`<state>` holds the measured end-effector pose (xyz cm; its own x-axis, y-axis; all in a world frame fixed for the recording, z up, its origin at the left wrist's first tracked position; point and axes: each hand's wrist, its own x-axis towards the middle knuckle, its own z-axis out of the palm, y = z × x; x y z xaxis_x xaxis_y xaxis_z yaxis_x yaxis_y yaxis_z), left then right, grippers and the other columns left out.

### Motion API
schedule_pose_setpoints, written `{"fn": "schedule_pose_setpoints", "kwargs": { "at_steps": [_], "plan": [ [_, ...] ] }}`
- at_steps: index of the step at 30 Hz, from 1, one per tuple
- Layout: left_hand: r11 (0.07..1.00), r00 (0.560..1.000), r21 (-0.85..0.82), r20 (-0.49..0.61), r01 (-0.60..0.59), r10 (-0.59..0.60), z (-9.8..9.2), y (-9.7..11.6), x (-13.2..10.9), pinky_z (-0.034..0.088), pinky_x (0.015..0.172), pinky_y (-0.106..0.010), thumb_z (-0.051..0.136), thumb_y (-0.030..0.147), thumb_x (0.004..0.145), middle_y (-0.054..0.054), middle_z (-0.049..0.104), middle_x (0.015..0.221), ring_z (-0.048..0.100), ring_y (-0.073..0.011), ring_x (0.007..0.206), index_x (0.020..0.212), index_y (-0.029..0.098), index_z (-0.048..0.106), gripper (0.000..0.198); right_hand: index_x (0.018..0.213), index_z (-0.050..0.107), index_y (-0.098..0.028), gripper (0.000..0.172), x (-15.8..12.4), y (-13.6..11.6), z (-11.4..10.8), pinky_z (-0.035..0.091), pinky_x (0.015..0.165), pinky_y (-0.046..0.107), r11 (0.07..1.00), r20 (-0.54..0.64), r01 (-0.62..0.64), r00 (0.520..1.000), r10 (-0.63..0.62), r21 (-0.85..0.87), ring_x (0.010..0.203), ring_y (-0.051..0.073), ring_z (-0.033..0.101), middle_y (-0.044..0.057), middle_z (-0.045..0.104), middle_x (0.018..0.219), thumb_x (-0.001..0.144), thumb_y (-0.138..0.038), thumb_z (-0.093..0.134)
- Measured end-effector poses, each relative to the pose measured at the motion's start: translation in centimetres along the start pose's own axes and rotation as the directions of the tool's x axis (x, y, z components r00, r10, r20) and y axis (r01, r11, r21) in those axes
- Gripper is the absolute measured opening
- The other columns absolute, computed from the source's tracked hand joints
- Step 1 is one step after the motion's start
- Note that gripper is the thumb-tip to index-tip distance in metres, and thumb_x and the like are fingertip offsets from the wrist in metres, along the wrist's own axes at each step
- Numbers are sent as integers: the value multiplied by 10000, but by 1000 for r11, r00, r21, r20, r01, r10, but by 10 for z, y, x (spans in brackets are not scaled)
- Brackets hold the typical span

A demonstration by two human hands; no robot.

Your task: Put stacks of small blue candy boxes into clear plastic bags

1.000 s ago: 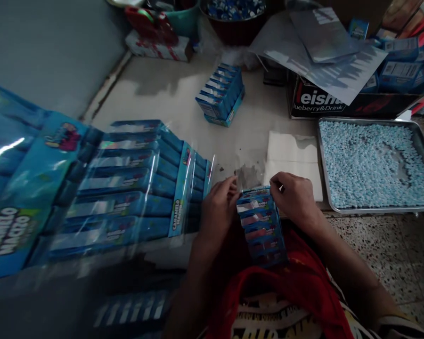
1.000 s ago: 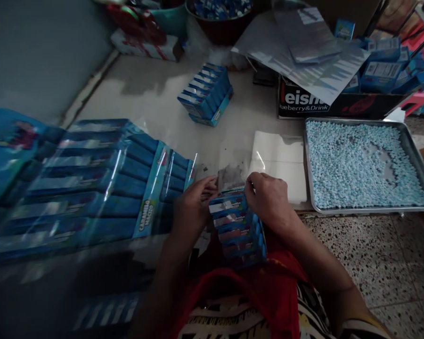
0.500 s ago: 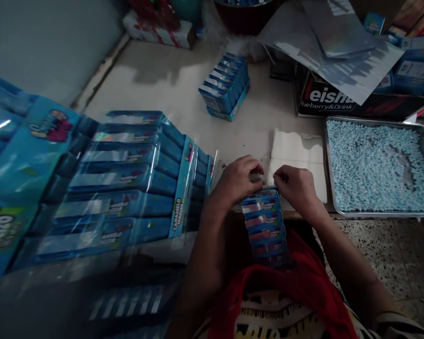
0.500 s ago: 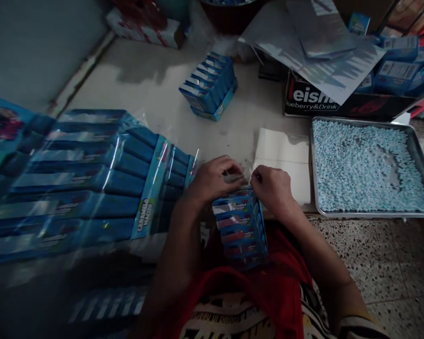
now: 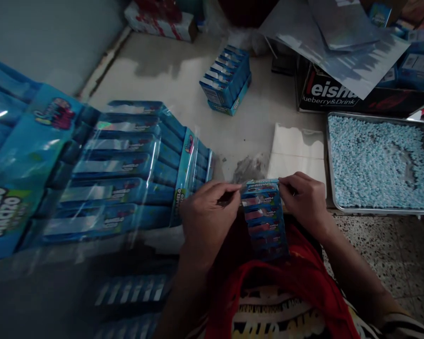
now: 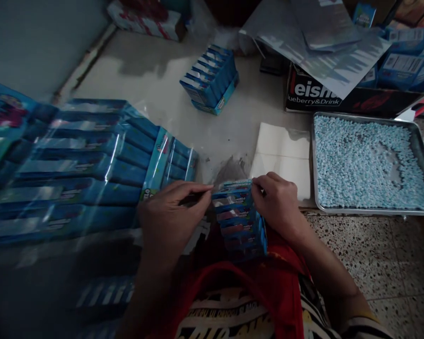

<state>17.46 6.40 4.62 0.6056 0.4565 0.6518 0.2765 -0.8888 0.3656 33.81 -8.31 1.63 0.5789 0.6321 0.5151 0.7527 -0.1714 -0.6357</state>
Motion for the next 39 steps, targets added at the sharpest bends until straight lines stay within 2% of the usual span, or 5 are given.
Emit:
{"fn": "schedule_pose_setpoints", "kwargs": {
  "at_steps": [11,21,26,32,39],
  "plan": [
    [882,852,202,-238,-426,466,13,-10,-33,617,831,-230,866,33,822,-62,838,951,785,-156,796,1102,151,787,314,1130,740,-198,160,-39,13,14,522,601,248,907,-316,348,855,-411,-237,639,105,710,-2,787,791,1000,-116,697],
    [922,850,213,-362,-324,382,35,-9,-29,594,768,-247,793,31,864,-28,812,933,767,-149,788,1095,236,785,308,1076,718,-235,124,-32,14,8,526,578,246,926,-335,321,866,-372,-198,620,104,690,-31,751,759,991,-146,699],
    [980,942,62,-271,-191,200,39,-10,-33,603,809,-287,744,63,891,-47,820,956,783,-187,870,1058,270,820,277,1070,773,-306,130,-44,17,-7,537,610,283,914,-129,319,925,-358,-250,629,117,695,-37,770,743,998,-221,705],
    [887,880,155,-137,-435,455,31,-40,-53,608,841,-301,815,148,871,-43,817,1004,778,-197,888,1127,303,810,299,1183,746,-313,204,-65,35,-7,521,657,292,890,-128,354,906,-402,-287,724,138,733,-4,824,898,999,-233,711],
    [987,988,-161,-148,26,-50,82,-55,-57,602,839,-351,767,349,918,-65,774,950,751,-224,912,991,220,721,155,1073,689,-257,100,-46,55,24,554,723,279,906,-271,295,885,-379,-304,777,145,762,29,826,936,1025,-196,625]
  ]
}}
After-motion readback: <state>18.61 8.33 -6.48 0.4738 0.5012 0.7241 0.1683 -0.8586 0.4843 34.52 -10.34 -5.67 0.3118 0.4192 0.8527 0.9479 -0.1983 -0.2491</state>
